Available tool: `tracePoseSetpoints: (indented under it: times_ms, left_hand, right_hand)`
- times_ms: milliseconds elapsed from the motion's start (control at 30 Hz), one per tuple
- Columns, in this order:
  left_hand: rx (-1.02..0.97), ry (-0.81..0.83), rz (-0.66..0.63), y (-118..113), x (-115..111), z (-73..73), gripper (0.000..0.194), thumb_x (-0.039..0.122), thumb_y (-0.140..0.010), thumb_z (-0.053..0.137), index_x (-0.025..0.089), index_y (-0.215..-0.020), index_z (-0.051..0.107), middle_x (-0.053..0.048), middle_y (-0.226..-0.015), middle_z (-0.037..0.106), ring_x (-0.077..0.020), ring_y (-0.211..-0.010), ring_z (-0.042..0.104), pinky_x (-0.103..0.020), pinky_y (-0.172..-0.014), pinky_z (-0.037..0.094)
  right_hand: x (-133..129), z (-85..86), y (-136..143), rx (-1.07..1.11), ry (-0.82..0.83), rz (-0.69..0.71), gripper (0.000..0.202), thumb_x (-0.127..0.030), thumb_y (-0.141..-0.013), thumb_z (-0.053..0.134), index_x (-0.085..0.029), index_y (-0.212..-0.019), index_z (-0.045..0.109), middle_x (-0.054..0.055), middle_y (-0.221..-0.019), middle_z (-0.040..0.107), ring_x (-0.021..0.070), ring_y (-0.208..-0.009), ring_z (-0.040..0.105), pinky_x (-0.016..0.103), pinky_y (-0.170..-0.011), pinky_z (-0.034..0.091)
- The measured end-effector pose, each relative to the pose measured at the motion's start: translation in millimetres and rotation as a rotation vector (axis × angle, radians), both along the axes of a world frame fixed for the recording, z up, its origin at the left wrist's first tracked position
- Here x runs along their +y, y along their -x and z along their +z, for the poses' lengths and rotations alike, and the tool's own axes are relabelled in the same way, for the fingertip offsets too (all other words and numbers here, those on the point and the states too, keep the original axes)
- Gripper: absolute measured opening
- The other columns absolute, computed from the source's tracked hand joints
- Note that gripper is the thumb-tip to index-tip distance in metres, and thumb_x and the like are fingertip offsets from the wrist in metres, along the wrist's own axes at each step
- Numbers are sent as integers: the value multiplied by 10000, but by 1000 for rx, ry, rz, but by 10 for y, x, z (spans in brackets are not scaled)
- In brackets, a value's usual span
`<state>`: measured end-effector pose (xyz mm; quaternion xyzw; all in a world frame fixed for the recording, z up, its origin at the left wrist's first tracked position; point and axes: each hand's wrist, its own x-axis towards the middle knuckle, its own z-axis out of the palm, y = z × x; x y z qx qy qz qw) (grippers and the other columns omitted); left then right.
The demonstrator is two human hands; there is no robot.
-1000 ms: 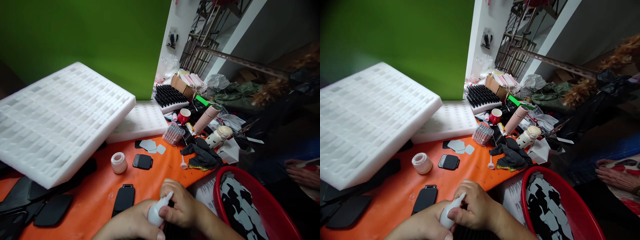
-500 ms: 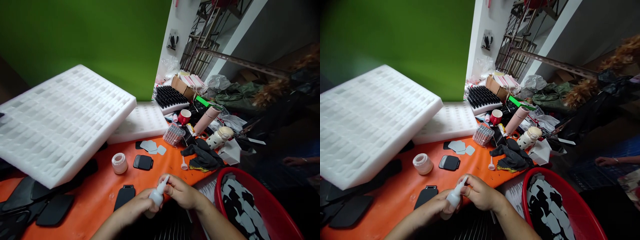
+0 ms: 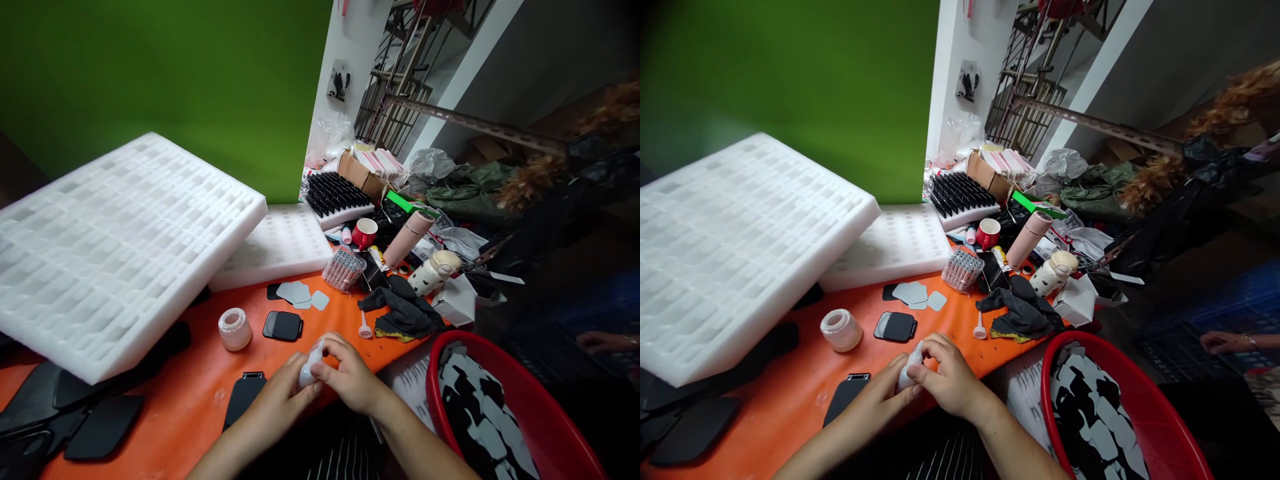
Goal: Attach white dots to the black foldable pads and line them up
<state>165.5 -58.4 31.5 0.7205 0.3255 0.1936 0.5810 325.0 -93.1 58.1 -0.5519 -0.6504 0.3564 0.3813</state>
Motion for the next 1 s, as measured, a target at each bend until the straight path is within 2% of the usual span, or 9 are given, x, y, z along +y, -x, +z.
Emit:
tracePoseSetpoints:
  times_ms: [100, 233, 367, 433, 533, 667, 800, 900, 1000]
  left_hand:
    - [-44, 126, -76, 27, 65, 10, 284, 373, -761, 563, 168, -956, 584, -30, -904, 594, -187, -817, 518, -262, -717, 386]
    - [-31, 265, -162, 33, 113, 34, 273, 330, -727, 582, 150, -932, 597, -13, -874, 598, -180, -801, 510, -258, -715, 387]
    - [-3, 306, -252, 54, 119, 3, 233, 292, -663, 635, 143, -838, 599, 22, -725, 561, -135, -673, 492, -218, -611, 386]
    - [25, 277, -253, 66, 125, -19, 202, 283, -651, 638, 144, -789, 590, 27, -686, 545, -131, -645, 486, -212, -583, 385]
    - [80, 132, -123, 56, 136, -32, 159, 243, -689, 575, 167, -829, 573, 2, -784, 565, -158, -740, 505, -240, -666, 393]
    - [170, -91, 33, -8, 137, -22, 213, 171, -728, 473, 220, -903, 586, -31, -925, 563, -196, -859, 498, -284, -752, 357]
    - [234, -212, 97, -45, 122, -40, 246, 153, -735, 454, 237, -929, 581, -33, -907, 581, -203, -847, 515, -293, -748, 357]
    - [254, -250, 110, -33, 113, -72, 229, 154, -730, 469, 228, -914, 583, -32, -898, 598, -200, -838, 528, -285, -739, 370]
    - [260, -261, 107, -28, 111, -97, 220, 165, -735, 479, 220, -921, 584, -37, -899, 609, -202, -834, 539, -287, -736, 384]
  right_hand:
    - [7, 64, -103, 35, 17, 95, 175, -324, -855, 486, -162, -886, 545, 47, -926, 530, 155, -887, 507, 290, -819, 406]
    - [16, 150, -167, -135, 49, 200, 145, -270, -863, 477, -170, -932, 557, 49, -958, 537, 159, -935, 491, 302, -856, 390]
    - [12, 268, -172, -203, 43, 362, 182, -257, -873, 461, -189, -1012, 557, 50, -1014, 540, 151, -978, 486, 288, -877, 383]
    - [25, 275, -192, -154, 47, 377, 207, -272, -887, 436, -188, -1041, 546, 51, -1034, 539, 141, -993, 493, 274, -881, 384]
    - [113, 160, -256, -185, 67, 186, 215, -308, -902, 396, -170, -955, 552, 50, -984, 556, 138, -931, 526, 263, -822, 405]
    - [337, -138, -374, -625, 125, -225, 265, -396, -839, 481, -167, -738, 569, 47, -794, 574, 174, -788, 536, 291, -713, 396]
    - [456, -321, -444, -716, 136, -319, 272, -409, -799, 532, -149, -768, 608, 95, -796, 597, 217, -804, 548, 331, -732, 391]
    - [421, -195, -368, -671, 98, -320, 263, -336, -862, 443, -151, -964, 599, 114, -930, 611, 215, -876, 559, 330, -760, 406]
    - [404, 250, -133, -477, -26, -138, 309, -245, -910, 335, -217, -1143, 535, 65, -1051, 617, 185, -967, 564, 308, -817, 419]
